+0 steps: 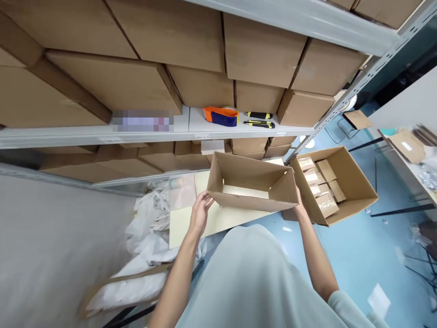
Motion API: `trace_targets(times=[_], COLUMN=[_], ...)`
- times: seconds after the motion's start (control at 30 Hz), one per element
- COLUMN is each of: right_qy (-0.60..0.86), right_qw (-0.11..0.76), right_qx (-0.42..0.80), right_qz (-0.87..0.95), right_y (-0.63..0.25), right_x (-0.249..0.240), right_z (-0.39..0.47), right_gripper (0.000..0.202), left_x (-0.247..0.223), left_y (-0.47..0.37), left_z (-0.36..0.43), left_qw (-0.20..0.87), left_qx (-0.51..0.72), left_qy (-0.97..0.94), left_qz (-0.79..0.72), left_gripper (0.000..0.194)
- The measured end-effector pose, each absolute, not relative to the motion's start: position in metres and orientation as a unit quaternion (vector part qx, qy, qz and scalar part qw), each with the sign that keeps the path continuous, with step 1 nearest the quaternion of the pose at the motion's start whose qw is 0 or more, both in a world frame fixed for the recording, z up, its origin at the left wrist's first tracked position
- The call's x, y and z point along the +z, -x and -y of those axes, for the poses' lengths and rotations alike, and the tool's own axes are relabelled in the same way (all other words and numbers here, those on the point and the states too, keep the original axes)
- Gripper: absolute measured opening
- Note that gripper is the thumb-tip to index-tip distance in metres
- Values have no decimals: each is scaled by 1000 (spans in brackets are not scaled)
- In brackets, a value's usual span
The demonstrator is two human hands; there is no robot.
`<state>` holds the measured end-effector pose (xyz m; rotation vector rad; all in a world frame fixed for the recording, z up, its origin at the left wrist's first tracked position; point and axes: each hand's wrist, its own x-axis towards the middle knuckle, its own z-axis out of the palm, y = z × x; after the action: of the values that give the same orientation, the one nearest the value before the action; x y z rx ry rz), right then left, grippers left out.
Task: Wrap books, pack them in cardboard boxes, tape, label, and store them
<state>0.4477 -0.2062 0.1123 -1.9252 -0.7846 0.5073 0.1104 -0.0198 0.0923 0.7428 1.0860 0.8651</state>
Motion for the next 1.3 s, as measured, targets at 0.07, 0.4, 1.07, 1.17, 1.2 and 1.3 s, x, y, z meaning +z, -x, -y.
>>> trace_targets(times=[0.07,0.4,1.07,1.17,1.2,1.3], right_qy=[799,857,793,784,787,810], right_qw=[496,390,244,246,242,232], right_qx=[215,147,109,109,108,111], right_qz=[264,305,548,559,557,528], right_y=[-445,-415,-528,-547,-551,-553], right_x=[121,183,198,199,200,202], right_z=[213,239,113,74,62,36], right_gripper=[70,52,54,43,38,31], left_x=[105,170,180,179,181,188], left_y=[-101,-101,-136,-134,-134,-138], left_z=[8,-28,36,37,39,44], left_qw=[672,507,283,251,242,224], left_qx=[382,322,322,277,253,171], left_qy=[-391,-613,-664,-693,-705,-740], left_qz=[-500,-513,-613,-616,-617,-611], left_gripper=[18,29,33,35,37,45])
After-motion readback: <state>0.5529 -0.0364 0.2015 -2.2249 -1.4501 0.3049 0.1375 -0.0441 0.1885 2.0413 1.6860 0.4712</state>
